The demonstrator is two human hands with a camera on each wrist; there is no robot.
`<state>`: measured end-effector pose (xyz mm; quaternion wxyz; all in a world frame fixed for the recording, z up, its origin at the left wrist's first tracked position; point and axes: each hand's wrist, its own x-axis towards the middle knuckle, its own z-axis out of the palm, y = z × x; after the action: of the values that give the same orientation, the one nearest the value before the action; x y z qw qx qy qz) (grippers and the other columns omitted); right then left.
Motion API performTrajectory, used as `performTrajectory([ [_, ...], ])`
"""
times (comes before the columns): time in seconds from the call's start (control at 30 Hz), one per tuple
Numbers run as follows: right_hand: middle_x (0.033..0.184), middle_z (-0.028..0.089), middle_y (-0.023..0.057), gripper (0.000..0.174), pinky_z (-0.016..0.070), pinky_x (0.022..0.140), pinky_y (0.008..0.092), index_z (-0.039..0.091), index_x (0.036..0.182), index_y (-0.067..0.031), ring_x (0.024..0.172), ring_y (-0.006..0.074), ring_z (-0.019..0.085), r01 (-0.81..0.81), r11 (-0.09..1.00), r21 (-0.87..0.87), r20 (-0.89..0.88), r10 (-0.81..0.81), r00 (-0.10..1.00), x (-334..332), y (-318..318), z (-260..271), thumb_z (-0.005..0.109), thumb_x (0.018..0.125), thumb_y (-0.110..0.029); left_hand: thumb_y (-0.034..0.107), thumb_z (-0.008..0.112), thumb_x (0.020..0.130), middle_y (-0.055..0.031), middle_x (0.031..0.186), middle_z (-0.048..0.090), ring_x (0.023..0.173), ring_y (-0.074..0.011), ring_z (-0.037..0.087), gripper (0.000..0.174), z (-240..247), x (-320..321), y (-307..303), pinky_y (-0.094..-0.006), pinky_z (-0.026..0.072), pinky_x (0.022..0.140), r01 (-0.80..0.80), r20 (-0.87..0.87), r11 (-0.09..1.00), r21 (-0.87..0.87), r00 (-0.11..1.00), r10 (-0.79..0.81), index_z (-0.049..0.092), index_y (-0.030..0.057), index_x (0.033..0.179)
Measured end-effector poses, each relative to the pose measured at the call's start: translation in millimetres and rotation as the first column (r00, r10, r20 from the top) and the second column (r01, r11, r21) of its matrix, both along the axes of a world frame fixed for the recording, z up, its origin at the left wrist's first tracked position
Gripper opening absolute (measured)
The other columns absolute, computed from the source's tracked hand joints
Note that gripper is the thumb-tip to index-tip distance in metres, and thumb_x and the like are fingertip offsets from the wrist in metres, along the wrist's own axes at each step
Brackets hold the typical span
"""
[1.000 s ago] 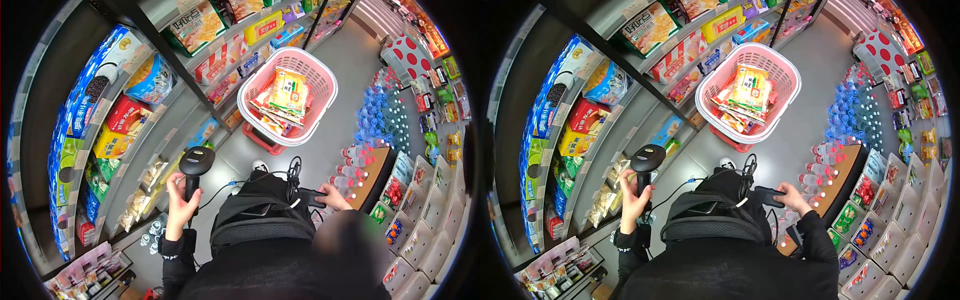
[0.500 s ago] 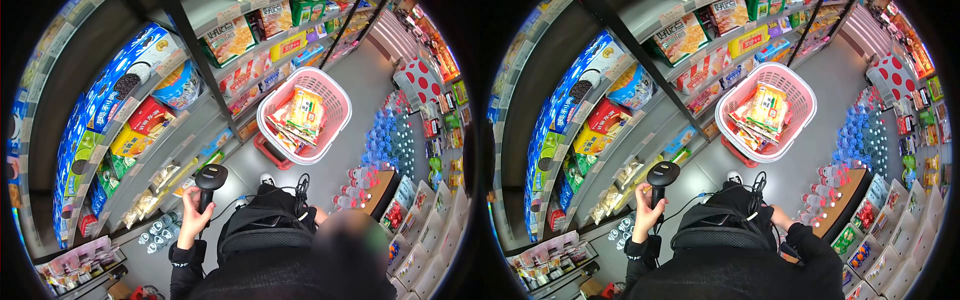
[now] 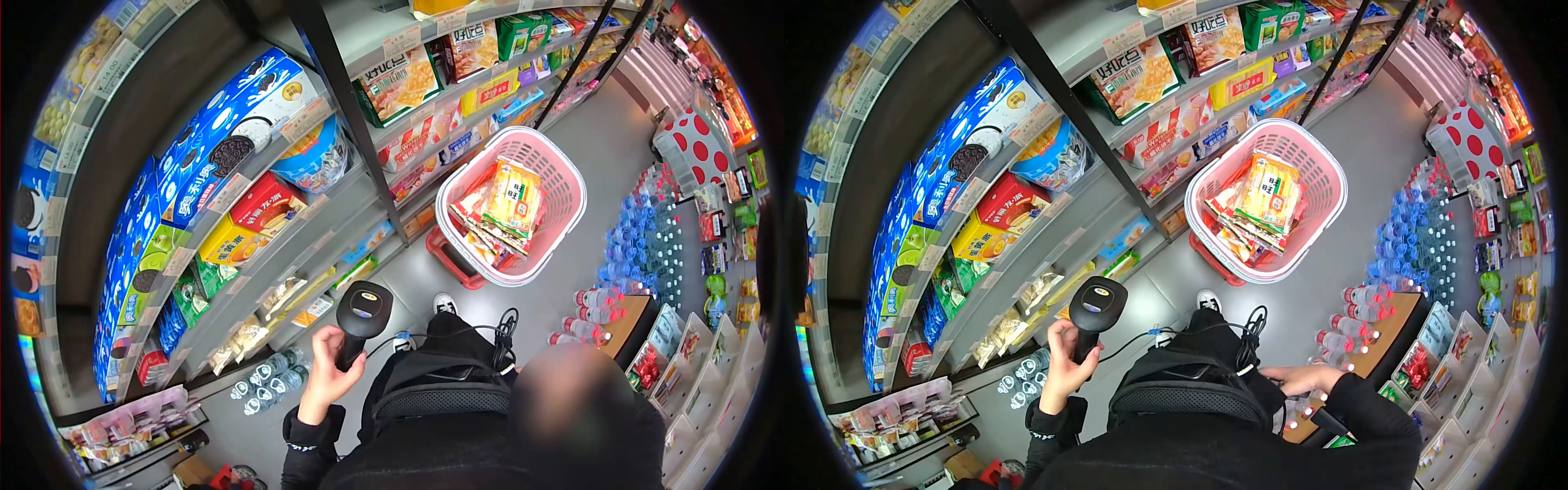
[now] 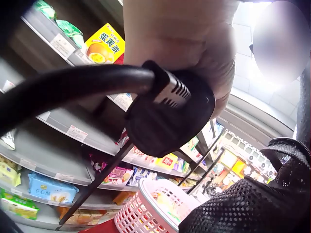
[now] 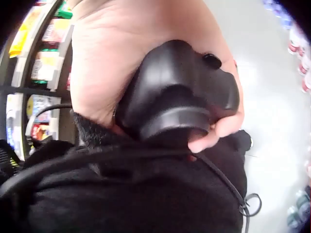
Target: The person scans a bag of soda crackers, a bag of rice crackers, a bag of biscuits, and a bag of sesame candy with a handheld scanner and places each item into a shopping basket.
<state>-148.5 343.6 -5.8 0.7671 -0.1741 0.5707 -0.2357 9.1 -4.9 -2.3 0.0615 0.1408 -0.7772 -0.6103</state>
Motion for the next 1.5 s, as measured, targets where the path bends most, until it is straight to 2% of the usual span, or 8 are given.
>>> performTrajectory([
  [0.4,0.084,0.060,0.0097,0.047,0.0434,0.063,0.0363,0.050,0.091,-0.0004,0.070,0.0195,0.057,-0.536,0.843,0.033,-0.676,0.414,0.610,38,-13,-116,0.059,0.066,-0.039,-0.005,0.052,0.073,-0.0132,0.093,0.048,0.077,-0.0156,0.052,0.050,3,-22,0,-0.0272,0.0424,0.068,-0.018,0.019,0.988,0.151,1.000,0.015,0.020,0.0083,0.108],
  [0.5,0.085,0.060,0.0112,0.037,0.0431,0.063,0.0293,0.053,0.092,0.0021,0.074,0.0140,0.055,0.270,0.852,-0.449,-0.178,-0.382,0.907,46,-20,-110,0.064,0.065,-0.020,-0.005,0.053,0.073,-0.0129,0.097,0.048,0.084,-0.0157,0.049,0.051,-4,-21,-2,-0.0278,0.0404,0.073,-0.037,0.037,0.982,0.185,0.999,0.031,0.020,0.0084,0.109],
  [0.83,0.099,0.058,0.0105,0.036,0.0407,0.077,0.0275,0.052,0.103,0.0014,0.088,0.0136,0.052,0.352,0.815,-0.460,-0.213,-0.486,0.847,44,-23,-78,0.061,0.072,-0.014,-0.004,0.054,0.073,-0.0137,0.103,0.047,0.093,-0.0153,0.046,0.051,-11,-13,-3,-0.0272,0.0370,0.080,-0.071,0.085,0.960,0.272,0.995,0.049,0.021,0.0079,0.110],
  [0.87,0.101,0.057,0.0108,0.038,0.0397,0.080,0.0277,0.051,0.105,0.0013,0.091,0.0146,0.051,0.141,0.988,0.064,-0.115,-0.133,0.984,18,-27,-52,0.062,0.071,-0.012,-0.004,0.054,0.073,-0.0137,0.103,0.047,0.093,-0.0153,0.046,0.051,-12,-12,-3,-0.0272,0.0370,0.080,-0.074,0.088,0.959,0.274,0.995,0.052,0.021,0.0079,0.110],
  [0.93,0.101,0.057,0.0106,0.040,0.0389,0.082,0.0281,0.051,0.105,0.0019,0.092,0.0142,0.050,0.542,0.840,0.029,0.291,-0.526,0.799,43,13,-102,0.063,0.071,-0.016,-0.003,0.055,0.073,-0.0141,0.103,0.047,0.093,-0.0153,0.046,0.051,-14,-11,-2,-0.0273,0.0368,0.080,-0.074,0.110,0.964,0.257,0.993,0.047,0.021,0.0081,0.110],
  [1.13,0.100,0.057,0.0118,0.037,0.0395,0.078,0.0315,0.052,0.103,-0.0015,0.084,0.0190,0.052,0.019,0.995,-0.103,-0.525,-0.071,0.848,54,-9,-89,0.058,0.072,-0.021,-0.001,0.055,0.074,-0.0156,0.104,0.047,0.093,-0.0155,0.047,0.051,-11,-15,2,-0.0276,0.0377,0.080,-0.059,0.113,0.967,0.246,0.993,0.032,0.021,0.0076,0.110],
  [1.4,0.101,0.055,0.0019,0.037,0.0398,0.078,0.0263,0.049,0.109,0.0004,0.087,0.0091,0.047,0.531,0.833,0.155,0.328,-0.550,0.768,33,21,-80,0.059,0.076,-0.013,-0.002,0.056,0.073,-0.0124,0.098,0.049,0.082,-0.0125,0.049,0.051,-12,-15,7,-0.0253,0.0410,0.071,-0.036,0.112,0.982,0.185,0.994,0.016,0.022,0.0085,0.109],
  [1.5,0.098,0.056,0.0022,0.033,0.0404,0.077,0.0268,0.051,0.105,0.0000,0.084,0.0100,0.048,0.323,0.930,-0.178,0.019,-0.325,0.946,28,-2,-50,0.058,0.075,-0.012,-0.002,0.056,0.073,-0.0124,0.097,0.050,0.082,-0.0122,0.049,0.051,-14,-14,8,-0.0249,0.0411,0.071,-0.033,0.139,0.979,0.199,0.990,0.005,0.022,0.0085,0.109],
])
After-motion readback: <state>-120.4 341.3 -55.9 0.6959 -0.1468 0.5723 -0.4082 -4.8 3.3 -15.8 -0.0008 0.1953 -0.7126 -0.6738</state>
